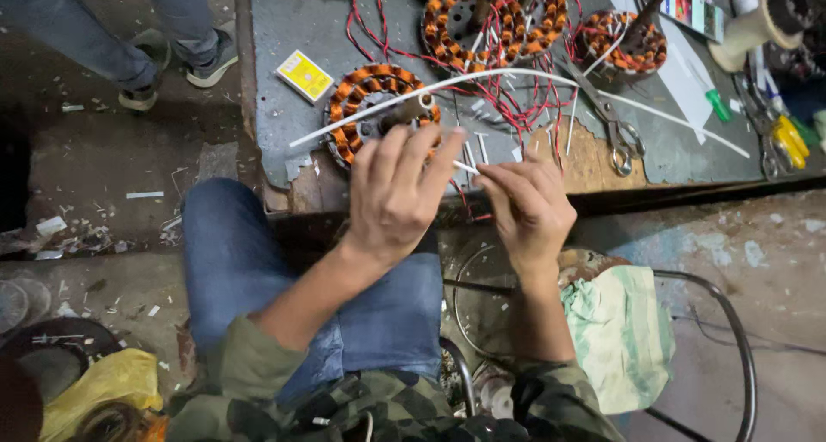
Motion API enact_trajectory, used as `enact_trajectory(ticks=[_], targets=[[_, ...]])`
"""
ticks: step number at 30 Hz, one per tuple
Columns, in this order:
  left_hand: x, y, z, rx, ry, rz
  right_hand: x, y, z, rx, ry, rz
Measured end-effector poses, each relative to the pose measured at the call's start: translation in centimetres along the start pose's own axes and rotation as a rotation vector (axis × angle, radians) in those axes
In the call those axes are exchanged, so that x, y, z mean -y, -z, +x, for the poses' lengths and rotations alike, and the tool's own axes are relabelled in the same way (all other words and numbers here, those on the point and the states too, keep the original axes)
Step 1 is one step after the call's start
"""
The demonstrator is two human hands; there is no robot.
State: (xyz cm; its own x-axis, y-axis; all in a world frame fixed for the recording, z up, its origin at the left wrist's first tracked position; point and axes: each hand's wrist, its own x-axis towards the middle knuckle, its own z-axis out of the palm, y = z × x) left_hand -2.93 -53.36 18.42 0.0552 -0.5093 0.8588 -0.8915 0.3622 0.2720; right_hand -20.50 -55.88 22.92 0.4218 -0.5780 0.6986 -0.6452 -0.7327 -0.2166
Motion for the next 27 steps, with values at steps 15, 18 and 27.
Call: enact_trajectory(ticks=[15,18,27], targets=[[2.7,-0.4,1.0,0.068,0.184,-0.244,-3.6,-0.2,1.4,0.209,-0.312,0.263],[3.1,-0.2,1.1,0.083,0.165,-0.234,-4.4,-0.7,2.3,0.225,-0.207,0.247],[4.0,-0.3,1.4,0.096,0.168,-0.236,-5.1,-2.8,3.7,0.123,-0.012,0.163]])
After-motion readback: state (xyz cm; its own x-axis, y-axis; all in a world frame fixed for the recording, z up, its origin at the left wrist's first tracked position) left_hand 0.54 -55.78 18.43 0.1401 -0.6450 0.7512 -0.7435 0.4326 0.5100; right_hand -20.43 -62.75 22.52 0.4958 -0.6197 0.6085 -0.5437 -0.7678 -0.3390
